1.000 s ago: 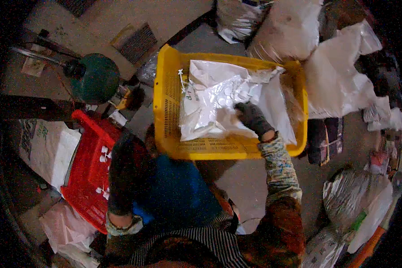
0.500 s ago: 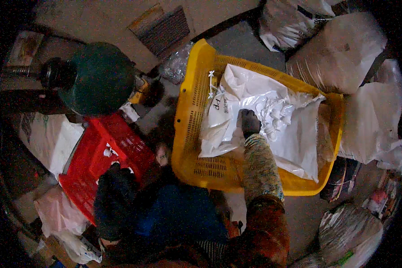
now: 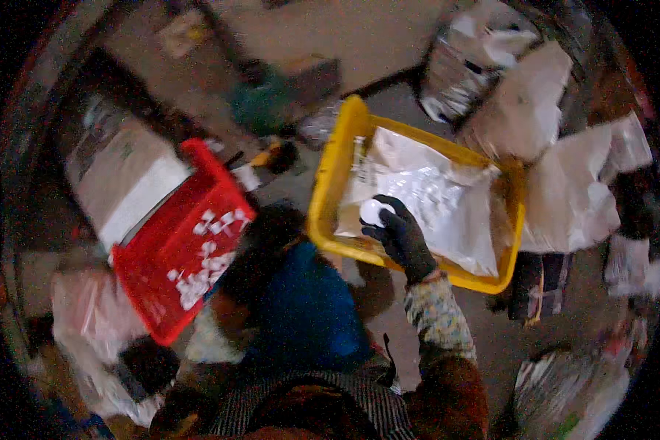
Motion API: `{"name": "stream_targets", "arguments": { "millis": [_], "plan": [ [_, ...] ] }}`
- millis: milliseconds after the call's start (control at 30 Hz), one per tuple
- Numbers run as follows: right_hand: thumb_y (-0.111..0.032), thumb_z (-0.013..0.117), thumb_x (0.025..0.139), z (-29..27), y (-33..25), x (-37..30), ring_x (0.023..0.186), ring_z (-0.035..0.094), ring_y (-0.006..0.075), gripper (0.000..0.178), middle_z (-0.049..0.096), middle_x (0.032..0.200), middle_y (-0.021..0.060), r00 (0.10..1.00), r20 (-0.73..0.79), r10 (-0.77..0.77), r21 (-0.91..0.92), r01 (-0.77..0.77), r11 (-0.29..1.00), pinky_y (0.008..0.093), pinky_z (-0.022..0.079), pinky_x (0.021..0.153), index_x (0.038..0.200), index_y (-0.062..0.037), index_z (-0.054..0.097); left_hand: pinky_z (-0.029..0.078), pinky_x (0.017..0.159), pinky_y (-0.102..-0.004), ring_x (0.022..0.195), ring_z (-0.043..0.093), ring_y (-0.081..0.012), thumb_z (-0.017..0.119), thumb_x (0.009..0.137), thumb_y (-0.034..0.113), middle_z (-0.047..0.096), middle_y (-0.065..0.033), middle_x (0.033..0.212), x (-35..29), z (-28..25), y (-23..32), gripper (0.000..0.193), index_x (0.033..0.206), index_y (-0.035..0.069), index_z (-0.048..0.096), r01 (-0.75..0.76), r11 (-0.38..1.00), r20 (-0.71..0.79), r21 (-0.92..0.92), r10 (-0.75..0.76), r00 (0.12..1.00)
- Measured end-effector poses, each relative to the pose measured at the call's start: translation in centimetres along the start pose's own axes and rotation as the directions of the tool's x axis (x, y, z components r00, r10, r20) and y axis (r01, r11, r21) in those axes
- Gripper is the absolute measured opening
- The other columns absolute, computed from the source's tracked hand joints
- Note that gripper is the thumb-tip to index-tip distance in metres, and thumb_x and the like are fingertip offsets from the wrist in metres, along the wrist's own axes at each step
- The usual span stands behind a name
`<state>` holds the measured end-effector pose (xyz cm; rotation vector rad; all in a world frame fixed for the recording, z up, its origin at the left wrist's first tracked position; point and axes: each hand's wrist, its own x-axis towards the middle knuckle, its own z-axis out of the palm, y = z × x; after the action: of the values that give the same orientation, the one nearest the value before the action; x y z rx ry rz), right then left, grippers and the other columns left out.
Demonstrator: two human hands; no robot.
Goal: The person repeatedly picks small white plastic components from a red basket and a yellow tray, then joins them by hand. The assembled units are placed back into the red basket. The process is repetitive and involves handling multiple small parts.
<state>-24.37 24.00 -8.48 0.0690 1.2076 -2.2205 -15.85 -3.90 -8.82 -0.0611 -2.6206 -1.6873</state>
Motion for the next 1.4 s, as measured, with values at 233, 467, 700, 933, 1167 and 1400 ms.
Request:
{"name": "stream_targets", "arguments": {
  "millis": [233, 467, 700, 933, 1167, 1400],
  "plan": [
    [-0.013, 0.059, 0.092, 15.6, 1.3, -8.7, 0.098, 0.062, 0.018, 0.037, 0.062, 0.113, 0.0101, 0.992, 0.092, -0.085, -0.135, 0.097, 0.986, 0.0278, 0.053, 0.08, 0.127, -0.0054, 0.051, 0.045, 0.1, -0.0345, 0.12, 0.054, -0.0248, 0.048, 0.097, 0.011, 0.054, -0.0161, 0.133, -4.3, 2.6, 10.8, 0.038, 0.134, 0.002, 0.049, -0.112, 0.822, -0.271, -0.558, -0.054, 0.961],
    [-0.003, 0.059, 0.091, 23.0, 6.2, -12.1, 0.102, 0.059, 0.0177, 0.038, 0.061, 0.12, 0.011, 0.95, 0.312, -0.033, -0.531, 0.203, 0.823, 0.0313, 0.051, 0.082, 0.128, -0.006, 0.053, 0.051, 0.092, -0.038, 0.108, 0.06, -0.0335, 0.051, 0.092, 0.0, 0.058, -0.0212, 0.122, -15.0, -1.3, 7.4, 0.04, 0.132, 0.001, 0.051, -0.212, 0.815, -0.501, 0.54, 0.513, 0.697],
    [-0.018, 0.057, 0.093, 25.9, 7.4, -10.6, 0.083, 0.062, 0.0199, 0.03, 0.064, 0.102, 0.0132, 0.946, 0.299, 0.125, -0.63, 0.097, 0.77, 0.0317, 0.051, 0.073, 0.116, 0.0001, 0.056, 0.045, 0.1, -0.0342, 0.113, 0.058, -0.0253, 0.039, 0.103, 0.017, 0.059, -0.0165, 0.121, -18.0, -5.5, 4.4, 0.032, 0.122, -0.002, 0.057, -0.116, 0.955, -0.566, -0.274, -0.063, 0.822],
    [-0.025, 0.057, 0.095, 26.2, 6.7, -5.0, 0.085, 0.059, 0.0189, 0.029, 0.06, 0.096, 0.0053, 0.981, 0.195, -0.019, -0.349, 0.087, 0.933, 0.0313, 0.051, 0.073, 0.116, -0.0046, 0.056, 0.046, 0.096, -0.0465, 0.109, 0.058, -0.0363, 0.062, 0.081, 0.017, 0.062, -0.0181, 0.116, -20.9, -12.9, -16.7, 0.037, 0.115, 0.002, 0.062, 0.266, 0.453, -0.41, 0.851, 0.257, 0.875],
    [-0.027, 0.055, 0.098, 22.8, 10.1, -1.0, 0.097, 0.059, 0.023, 0.032, 0.061, 0.105, 0.008, 0.985, 0.077, -0.157, -0.398, 0.175, 0.9, 0.0375, 0.052, 0.088, 0.12, -0.0048, 0.054, 0.042, 0.092, -0.058, 0.11, 0.052, -0.0329, 0.05, 0.093, 0.048, 0.051, -0.0056, 0.13, -17.0, -26.2, -30.0, 0.046, 0.133, 0.024, 0.048, -0.489, 0.381, -0.571, -0.785, -0.751, 0.331],
    [-0.023, 0.057, 0.097, 21.1, 8.8, 0.5, 0.095, 0.058, 0.021, 0.022, 0.059, 0.1, 0.0084, 0.994, 0.047, 0.094, 0.025, -0.096, 0.995, 0.0331, 0.051, 0.086, 0.111, -0.0063, 0.058, 0.026, 0.111, -0.0536, 0.144, 0.022, -0.0316, 0.042, 0.093, 0.064, 0.018, -0.0071, 0.159, -8.1, -34.6, -27.6, 0.075, 0.154, 0.032, 0.011, -0.627, 0.346, -0.63, -0.698, -0.713, 0.308]
  ]
}}
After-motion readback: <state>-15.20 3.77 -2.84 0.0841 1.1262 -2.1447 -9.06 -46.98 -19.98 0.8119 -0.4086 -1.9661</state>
